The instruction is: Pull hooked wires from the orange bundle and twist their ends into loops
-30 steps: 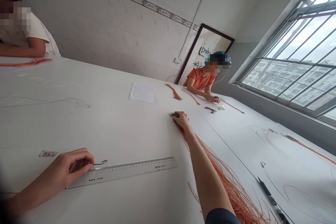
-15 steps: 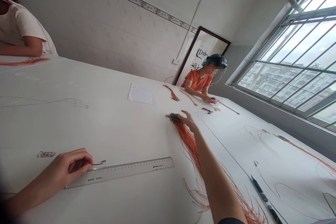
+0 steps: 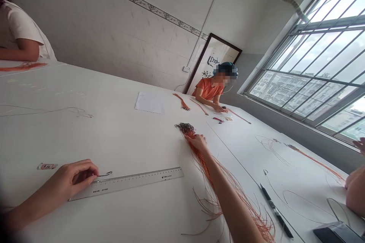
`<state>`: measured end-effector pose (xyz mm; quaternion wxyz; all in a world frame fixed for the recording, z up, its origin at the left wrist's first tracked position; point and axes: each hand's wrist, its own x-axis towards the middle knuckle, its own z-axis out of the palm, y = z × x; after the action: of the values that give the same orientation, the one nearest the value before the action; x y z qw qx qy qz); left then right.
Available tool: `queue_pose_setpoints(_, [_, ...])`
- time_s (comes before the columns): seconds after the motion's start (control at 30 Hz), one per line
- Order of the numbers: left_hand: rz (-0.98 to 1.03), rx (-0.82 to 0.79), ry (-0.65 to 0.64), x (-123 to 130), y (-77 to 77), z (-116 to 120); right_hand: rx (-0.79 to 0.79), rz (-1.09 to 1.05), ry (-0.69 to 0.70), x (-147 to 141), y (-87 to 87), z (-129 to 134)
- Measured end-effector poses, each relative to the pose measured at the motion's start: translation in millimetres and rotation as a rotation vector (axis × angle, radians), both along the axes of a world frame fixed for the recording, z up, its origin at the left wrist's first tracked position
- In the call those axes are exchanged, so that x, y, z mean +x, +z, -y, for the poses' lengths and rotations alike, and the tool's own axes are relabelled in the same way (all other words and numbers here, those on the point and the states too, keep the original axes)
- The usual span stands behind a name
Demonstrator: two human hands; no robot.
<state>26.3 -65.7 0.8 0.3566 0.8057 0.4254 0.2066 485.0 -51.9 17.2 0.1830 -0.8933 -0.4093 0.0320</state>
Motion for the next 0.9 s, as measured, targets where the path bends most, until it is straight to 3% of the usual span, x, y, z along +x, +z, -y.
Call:
queue_pose_setpoints(0.13, [0.023, 0.032, -0.014, 0.3, 4.7, 2.1, -0.021, 0.020, 0.010, -12.5, 2.9, -7.2])
queue_pose_setpoints(0.33, [0.059, 0.043, -0.006, 2.8, 16.0, 7.7, 0.025, 0.090, 0.025, -46.9, 17.4, 3.8])
queue_pose_setpoints(0.43, [0.086, 0.035, 0.010, 4.2, 20.6, 10.0, 0.046, 0.058, 0.229, -91.6, 20.9, 13.3])
queue_pose_setpoints(0.63, [0.162, 0.028, 0.046, 3.5, 23.7, 13.2, 0.017, -0.274, 0.924, -215.0, 23.7, 43.2])
queue_pose_setpoints(0.77, [0.208, 0.063, 0.080, 2.9, 22.5, 14.1, 0.006, -0.377, 0.978, -262.5, 25.2, 48.8])
queue_pose_setpoints(0.9, [0.249, 0.025, 0.087, 1.3, 21.4, 11.7, 0.110, -0.420, 0.977, -273.9, 22.5, 44.3])
